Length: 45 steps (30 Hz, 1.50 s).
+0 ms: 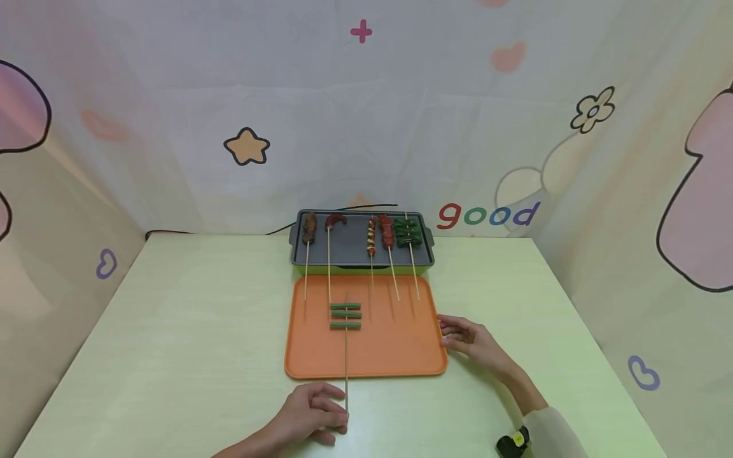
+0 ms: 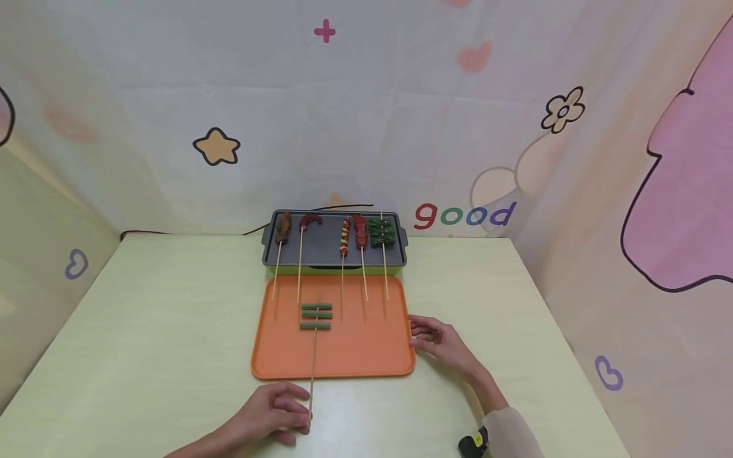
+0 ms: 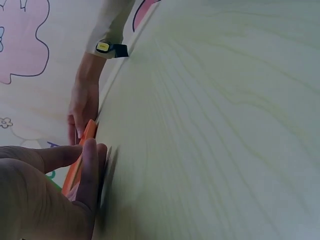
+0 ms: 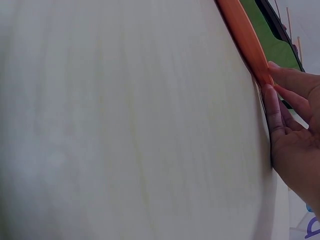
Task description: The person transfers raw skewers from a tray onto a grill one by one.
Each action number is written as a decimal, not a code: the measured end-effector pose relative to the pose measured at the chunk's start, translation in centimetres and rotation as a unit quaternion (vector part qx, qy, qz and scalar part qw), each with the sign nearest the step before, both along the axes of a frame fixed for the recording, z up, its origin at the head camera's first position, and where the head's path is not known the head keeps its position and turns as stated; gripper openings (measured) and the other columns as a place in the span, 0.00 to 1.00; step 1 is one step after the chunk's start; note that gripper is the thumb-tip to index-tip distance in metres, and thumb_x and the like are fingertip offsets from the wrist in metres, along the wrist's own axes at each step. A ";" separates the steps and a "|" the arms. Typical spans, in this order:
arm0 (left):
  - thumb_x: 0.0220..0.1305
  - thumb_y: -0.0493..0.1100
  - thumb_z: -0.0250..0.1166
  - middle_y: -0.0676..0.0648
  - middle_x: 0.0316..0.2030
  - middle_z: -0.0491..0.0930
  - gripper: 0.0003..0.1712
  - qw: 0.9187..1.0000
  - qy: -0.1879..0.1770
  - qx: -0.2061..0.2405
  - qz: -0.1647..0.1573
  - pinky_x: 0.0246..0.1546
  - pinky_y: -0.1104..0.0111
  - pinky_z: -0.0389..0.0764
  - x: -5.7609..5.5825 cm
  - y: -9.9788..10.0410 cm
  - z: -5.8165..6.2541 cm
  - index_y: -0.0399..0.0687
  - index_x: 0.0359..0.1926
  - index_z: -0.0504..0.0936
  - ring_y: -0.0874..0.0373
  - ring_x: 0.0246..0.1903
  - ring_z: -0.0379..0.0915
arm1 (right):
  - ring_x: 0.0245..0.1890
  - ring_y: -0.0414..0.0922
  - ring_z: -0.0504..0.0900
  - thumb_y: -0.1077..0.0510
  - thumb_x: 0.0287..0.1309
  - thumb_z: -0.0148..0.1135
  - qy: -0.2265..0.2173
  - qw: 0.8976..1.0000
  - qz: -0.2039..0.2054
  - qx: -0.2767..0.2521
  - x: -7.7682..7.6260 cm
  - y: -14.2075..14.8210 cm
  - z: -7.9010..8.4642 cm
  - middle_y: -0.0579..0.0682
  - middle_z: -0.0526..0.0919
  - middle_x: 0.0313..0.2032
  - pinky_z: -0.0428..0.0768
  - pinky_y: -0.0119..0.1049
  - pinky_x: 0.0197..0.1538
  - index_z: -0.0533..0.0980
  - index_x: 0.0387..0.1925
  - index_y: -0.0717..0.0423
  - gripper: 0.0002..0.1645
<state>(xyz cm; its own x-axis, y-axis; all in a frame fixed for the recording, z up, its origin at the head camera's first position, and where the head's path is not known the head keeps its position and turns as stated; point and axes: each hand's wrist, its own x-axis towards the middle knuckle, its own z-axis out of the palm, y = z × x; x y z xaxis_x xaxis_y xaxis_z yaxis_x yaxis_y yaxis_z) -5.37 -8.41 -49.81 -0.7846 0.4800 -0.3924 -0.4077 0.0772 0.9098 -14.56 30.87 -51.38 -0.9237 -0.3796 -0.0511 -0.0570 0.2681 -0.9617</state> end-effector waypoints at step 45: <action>0.66 0.39 0.70 0.48 0.44 0.84 0.33 0.996 0.037 0.056 0.065 0.45 0.65 0.87 -2.9 1.1 3.0 0.36 0.69 0.71 0.57 0.42 0.87 | 0.49 0.31 0.83 0.64 0.69 0.62 -0.008 1.000 -0.004 0.005 -0.2 0.1 -0.3 0.74 0.74 0.61 0.81 0.23 0.53 0.64 0.72 0.70 0.34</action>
<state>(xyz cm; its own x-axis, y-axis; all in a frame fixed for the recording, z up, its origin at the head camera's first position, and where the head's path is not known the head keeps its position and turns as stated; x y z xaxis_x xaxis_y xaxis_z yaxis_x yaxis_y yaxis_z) -8.24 -7.27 -46.79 -0.8682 0.4092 -0.2806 -0.3387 -0.0755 0.9379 -14.79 30.94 -51.71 -0.9261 -0.3709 -0.0692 -0.0396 0.2779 -0.9598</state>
